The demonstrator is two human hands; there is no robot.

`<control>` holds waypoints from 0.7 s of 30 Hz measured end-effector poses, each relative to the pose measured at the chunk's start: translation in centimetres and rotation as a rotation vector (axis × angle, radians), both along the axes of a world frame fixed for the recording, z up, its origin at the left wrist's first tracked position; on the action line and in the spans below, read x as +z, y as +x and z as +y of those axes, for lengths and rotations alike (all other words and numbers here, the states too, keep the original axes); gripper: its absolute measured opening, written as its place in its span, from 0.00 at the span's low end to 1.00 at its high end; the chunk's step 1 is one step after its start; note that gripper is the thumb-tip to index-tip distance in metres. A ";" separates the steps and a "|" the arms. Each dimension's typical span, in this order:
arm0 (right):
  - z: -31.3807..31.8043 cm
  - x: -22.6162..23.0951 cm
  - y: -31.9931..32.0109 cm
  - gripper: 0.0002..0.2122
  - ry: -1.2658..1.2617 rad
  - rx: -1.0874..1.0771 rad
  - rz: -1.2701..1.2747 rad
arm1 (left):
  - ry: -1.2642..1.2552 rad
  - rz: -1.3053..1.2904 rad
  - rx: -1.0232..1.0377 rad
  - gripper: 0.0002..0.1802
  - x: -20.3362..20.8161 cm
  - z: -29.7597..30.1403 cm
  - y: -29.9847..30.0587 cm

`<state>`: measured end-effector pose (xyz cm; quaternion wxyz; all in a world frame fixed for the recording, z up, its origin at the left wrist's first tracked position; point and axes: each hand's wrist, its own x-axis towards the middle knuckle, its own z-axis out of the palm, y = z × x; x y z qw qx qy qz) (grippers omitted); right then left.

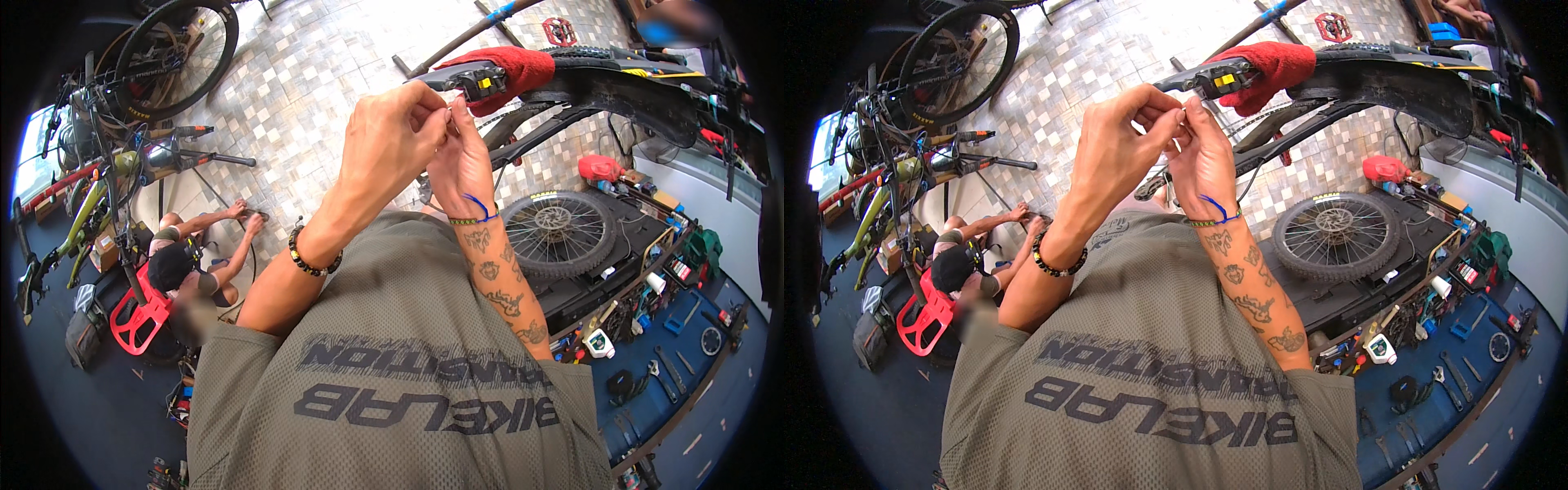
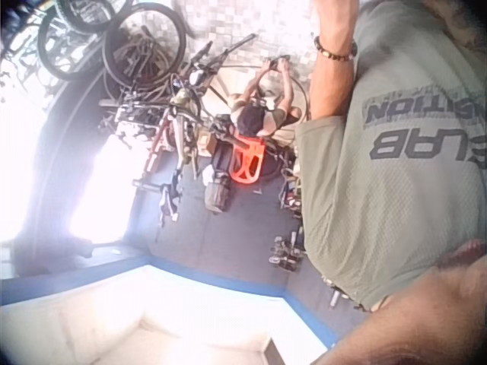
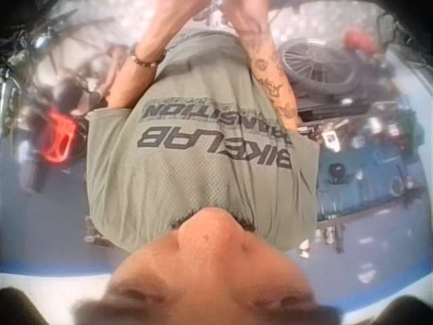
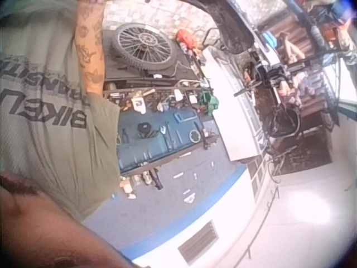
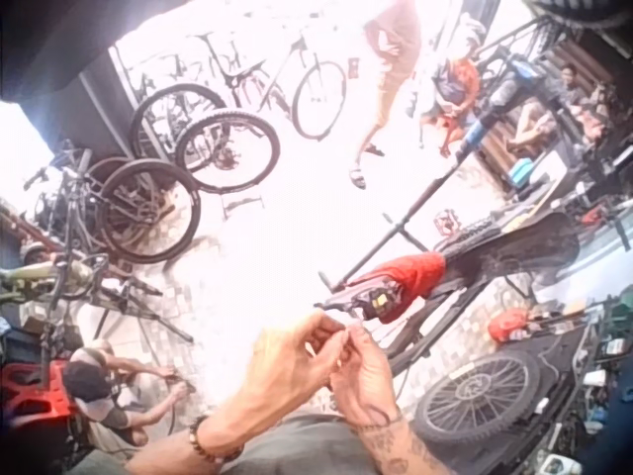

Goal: The person uses a syringe to apply lubricant to bicycle brake or derailleur cables, then wipes the area with a red cloth. The person repeats the lubrication and wiping steps on the same cable section multiple times.

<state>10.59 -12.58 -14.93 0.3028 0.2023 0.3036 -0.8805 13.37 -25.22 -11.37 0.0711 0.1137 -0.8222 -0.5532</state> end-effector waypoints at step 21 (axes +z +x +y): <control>7.8 2.6 5.4 0.06 0.556 -0.141 0.443 | 0.523 -0.415 -0.316 0.14 -0.2 2.0 2.7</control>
